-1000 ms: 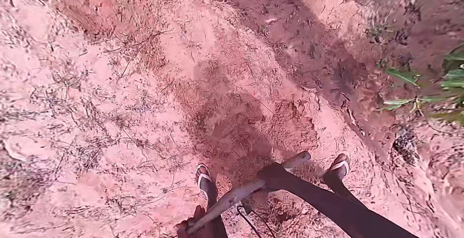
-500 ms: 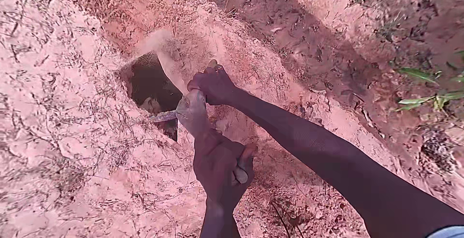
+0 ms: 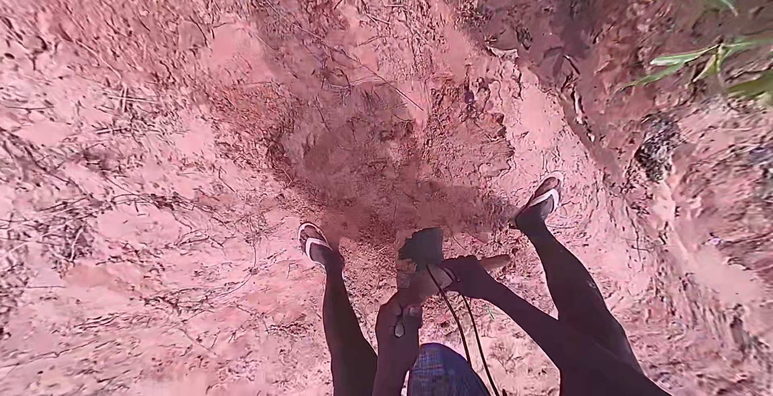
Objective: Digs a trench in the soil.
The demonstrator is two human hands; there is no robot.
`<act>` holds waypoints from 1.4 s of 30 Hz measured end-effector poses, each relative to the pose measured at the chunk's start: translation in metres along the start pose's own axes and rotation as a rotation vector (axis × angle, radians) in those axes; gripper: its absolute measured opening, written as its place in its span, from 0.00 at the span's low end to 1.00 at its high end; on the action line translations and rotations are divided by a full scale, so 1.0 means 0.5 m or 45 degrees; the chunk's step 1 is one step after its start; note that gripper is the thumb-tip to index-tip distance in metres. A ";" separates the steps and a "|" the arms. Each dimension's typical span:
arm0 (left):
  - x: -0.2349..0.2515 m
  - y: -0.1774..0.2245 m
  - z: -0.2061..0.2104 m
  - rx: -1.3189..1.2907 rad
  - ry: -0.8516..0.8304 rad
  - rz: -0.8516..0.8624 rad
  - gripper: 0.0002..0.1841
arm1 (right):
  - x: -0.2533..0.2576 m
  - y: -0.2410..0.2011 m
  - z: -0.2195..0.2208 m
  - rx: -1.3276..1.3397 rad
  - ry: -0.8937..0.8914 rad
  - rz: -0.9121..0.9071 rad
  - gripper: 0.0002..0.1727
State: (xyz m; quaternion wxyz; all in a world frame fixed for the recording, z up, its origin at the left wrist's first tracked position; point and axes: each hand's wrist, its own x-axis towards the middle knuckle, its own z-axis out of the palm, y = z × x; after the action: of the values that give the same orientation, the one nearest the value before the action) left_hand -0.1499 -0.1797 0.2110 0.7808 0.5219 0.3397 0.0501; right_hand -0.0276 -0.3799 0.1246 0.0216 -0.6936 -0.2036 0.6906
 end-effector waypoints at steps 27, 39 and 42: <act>0.096 -0.352 -0.444 -0.598 1.132 -0.355 0.25 | 0.539 -0.205 -0.220 -0.762 0.242 -0.414 0.13; 0.490 -0.470 0.006 -0.957 0.605 -0.566 0.26 | 0.347 0.198 -0.632 -0.957 0.467 0.241 0.23; 0.448 -0.450 0.021 -0.997 0.660 -0.566 0.22 | 0.314 0.198 -0.616 -0.894 0.448 0.227 0.22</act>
State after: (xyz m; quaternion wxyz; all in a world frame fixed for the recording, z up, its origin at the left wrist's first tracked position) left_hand -0.0350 -0.1923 -0.0846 0.7995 0.0763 0.5805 0.1341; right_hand 0.2895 -0.3440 -0.0416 -0.2421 -0.7815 -0.3594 0.4489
